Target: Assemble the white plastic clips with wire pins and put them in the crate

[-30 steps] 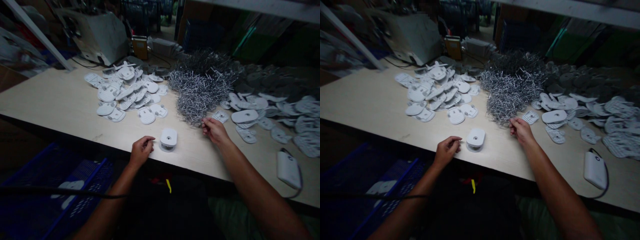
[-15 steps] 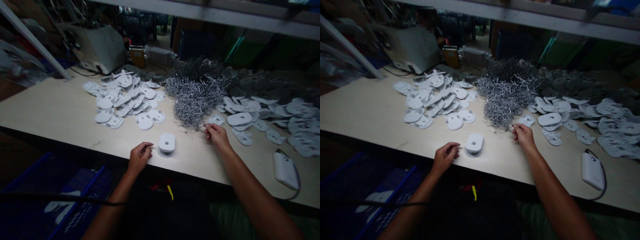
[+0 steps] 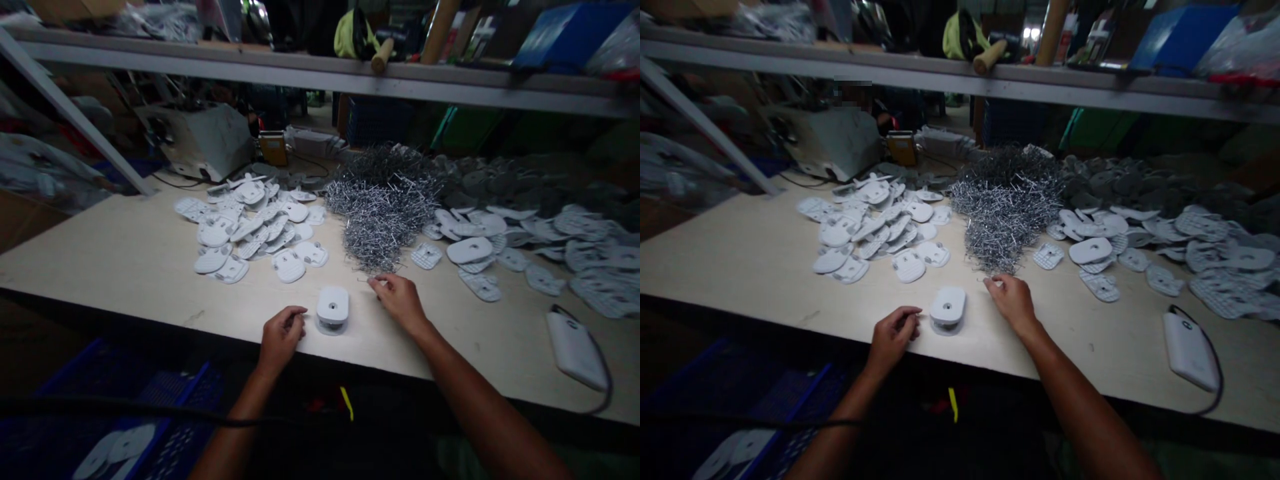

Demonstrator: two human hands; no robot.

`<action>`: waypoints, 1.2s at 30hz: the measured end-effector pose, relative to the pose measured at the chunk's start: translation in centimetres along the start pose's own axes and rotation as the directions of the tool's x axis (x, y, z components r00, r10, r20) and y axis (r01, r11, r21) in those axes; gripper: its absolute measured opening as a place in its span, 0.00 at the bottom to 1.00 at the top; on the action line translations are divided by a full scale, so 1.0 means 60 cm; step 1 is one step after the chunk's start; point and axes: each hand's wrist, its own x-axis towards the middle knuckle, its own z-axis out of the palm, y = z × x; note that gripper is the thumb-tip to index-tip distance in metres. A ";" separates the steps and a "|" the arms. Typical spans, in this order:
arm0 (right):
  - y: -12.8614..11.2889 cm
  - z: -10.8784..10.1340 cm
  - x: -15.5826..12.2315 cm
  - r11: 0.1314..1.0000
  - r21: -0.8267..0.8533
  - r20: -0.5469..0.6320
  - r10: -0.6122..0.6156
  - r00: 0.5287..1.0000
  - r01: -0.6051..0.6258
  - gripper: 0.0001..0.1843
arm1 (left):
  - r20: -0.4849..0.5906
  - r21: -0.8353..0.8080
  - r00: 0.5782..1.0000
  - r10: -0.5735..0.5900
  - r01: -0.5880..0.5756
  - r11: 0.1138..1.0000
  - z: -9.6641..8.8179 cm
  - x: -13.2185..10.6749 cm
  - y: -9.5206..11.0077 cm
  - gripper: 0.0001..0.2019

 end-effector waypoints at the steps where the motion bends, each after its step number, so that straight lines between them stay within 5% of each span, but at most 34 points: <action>1: -0.001 0.015 0.005 0.997 0.044 0.015 0.060 0.998 -0.061 0.19 | 0.001 -0.004 1.000 0.001 -0.001 1.000 0.000 0.000 0.000 0.12; 5: 0.001 0.052 0.022 0.949 0.206 0.035 0.237 0.971 -0.239 0.23 | 0.004 -0.028 1.000 0.009 -0.008 1.000 -0.002 -0.001 0.001 0.11; 12: -0.006 0.016 0.011 0.964 0.250 -0.005 0.091 0.996 -0.087 0.23 | 0.019 -0.028 1.000 0.022 -0.022 0.999 -0.002 0.000 -0.010 0.12; 22: 0.006 0.006 0.041 0.929 0.328 -0.020 0.191 0.981 -0.174 0.20 | 0.025 -0.013 1.000 0.014 -0.014 1.000 -0.003 0.001 -0.008 0.12; 26: 0.001 0.011 0.043 0.995 0.101 -0.168 0.039 0.985 -0.022 0.13 | 0.026 -0.022 1.000 0.009 -0.009 1.000 -0.003 0.001 -0.011 0.12; 30: 0.000 0.003 0.047 0.980 -0.168 -0.305 -0.152 0.940 0.104 0.15 | 0.022 -0.020 1.000 0.009 -0.008 1.000 -0.003 0.000 -0.006 0.12; 36: 0.005 -0.005 0.051 0.957 -0.263 -0.302 -0.201 0.932 0.121 0.17 | 0.069 0.080 0.997 0.038 -0.043 0.996 -0.004 0.004 -0.002 0.12</action>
